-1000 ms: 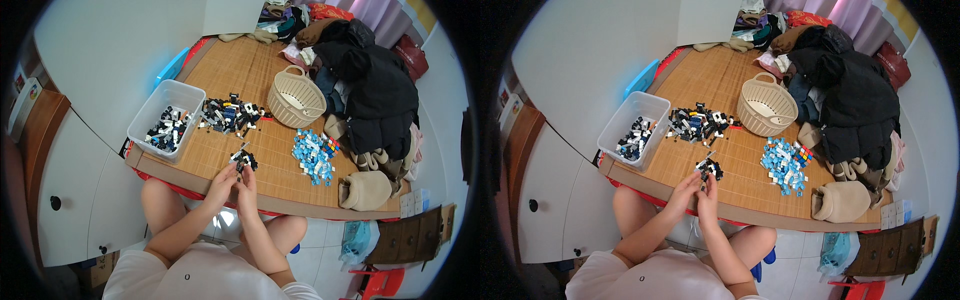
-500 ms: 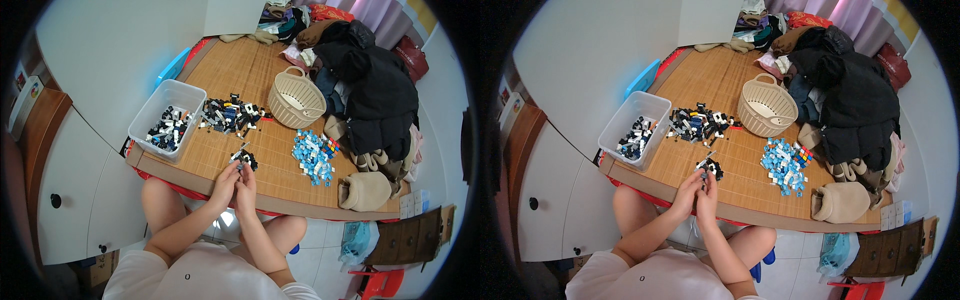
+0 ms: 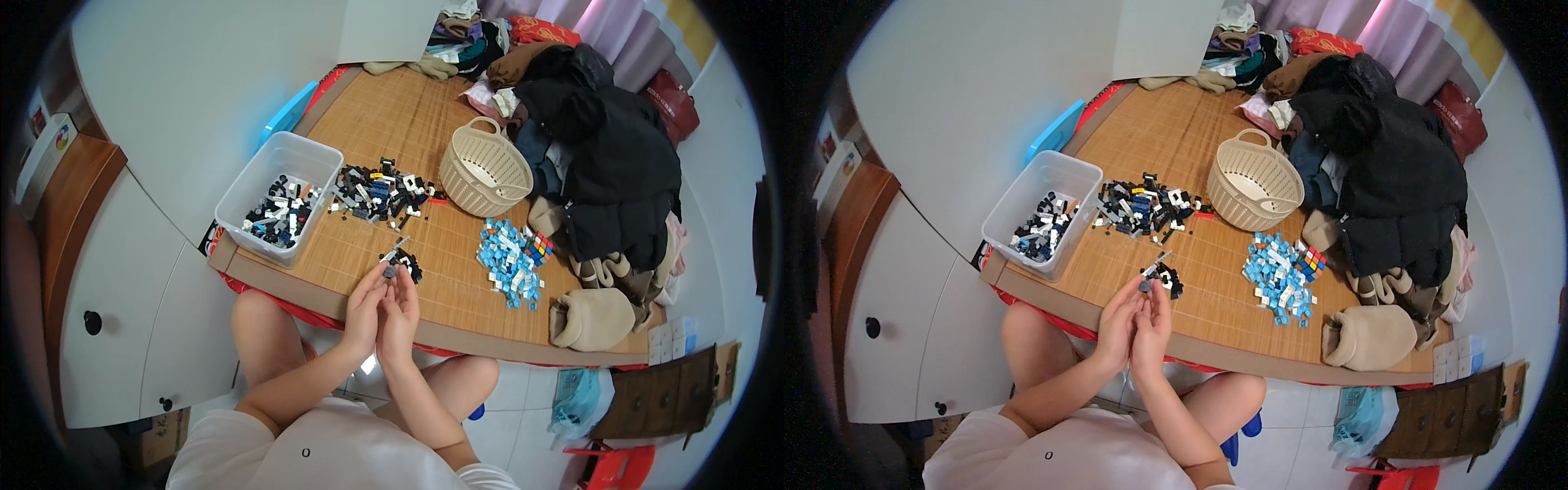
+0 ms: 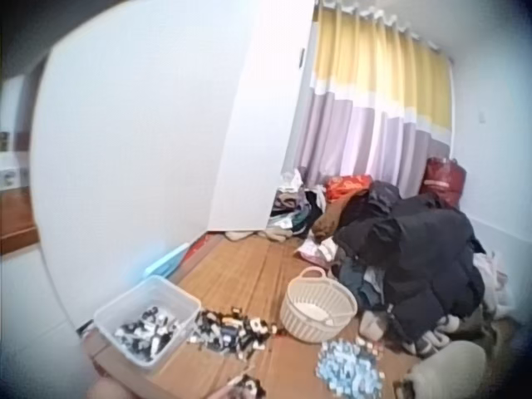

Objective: The person sits cross-legged on a mat and assembles small plastic building blocks by hand. They pick up individual pieces from a pile on the mat and connect them to a growing structure, occasionally adjusting the orientation of the assembly.

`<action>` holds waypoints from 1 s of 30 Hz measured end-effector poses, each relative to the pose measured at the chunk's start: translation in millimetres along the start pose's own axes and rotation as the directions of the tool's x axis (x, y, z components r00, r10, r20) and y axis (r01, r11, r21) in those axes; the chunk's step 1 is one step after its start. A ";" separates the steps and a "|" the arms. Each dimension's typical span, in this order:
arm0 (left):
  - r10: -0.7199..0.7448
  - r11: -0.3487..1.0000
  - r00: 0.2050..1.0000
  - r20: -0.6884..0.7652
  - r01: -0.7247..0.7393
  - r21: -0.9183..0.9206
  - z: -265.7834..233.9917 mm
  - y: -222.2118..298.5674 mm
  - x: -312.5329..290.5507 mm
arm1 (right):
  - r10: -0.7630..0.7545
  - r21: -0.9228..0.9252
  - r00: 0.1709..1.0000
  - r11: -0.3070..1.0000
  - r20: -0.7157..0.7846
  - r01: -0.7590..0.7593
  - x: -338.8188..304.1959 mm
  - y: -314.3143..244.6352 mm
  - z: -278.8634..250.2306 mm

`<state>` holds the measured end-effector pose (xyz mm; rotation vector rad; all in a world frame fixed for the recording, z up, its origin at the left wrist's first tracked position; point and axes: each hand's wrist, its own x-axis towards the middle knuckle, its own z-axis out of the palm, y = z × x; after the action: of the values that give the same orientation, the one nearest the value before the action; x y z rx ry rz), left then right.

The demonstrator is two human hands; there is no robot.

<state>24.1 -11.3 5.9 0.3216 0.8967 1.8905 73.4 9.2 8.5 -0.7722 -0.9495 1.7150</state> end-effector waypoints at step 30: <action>0.402 0.915 0.908 -0.116 -0.403 0.013 -37.7 142.8 -20.3 | 0.072 -0.114 0.873 0.993 0.482 -0.019 -11.6 -5.9 144.4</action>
<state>-82.6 -80.8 83.5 0.4178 0.9503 2.3149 -41.3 -35.2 85.1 -0.4309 -1.3815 1.9573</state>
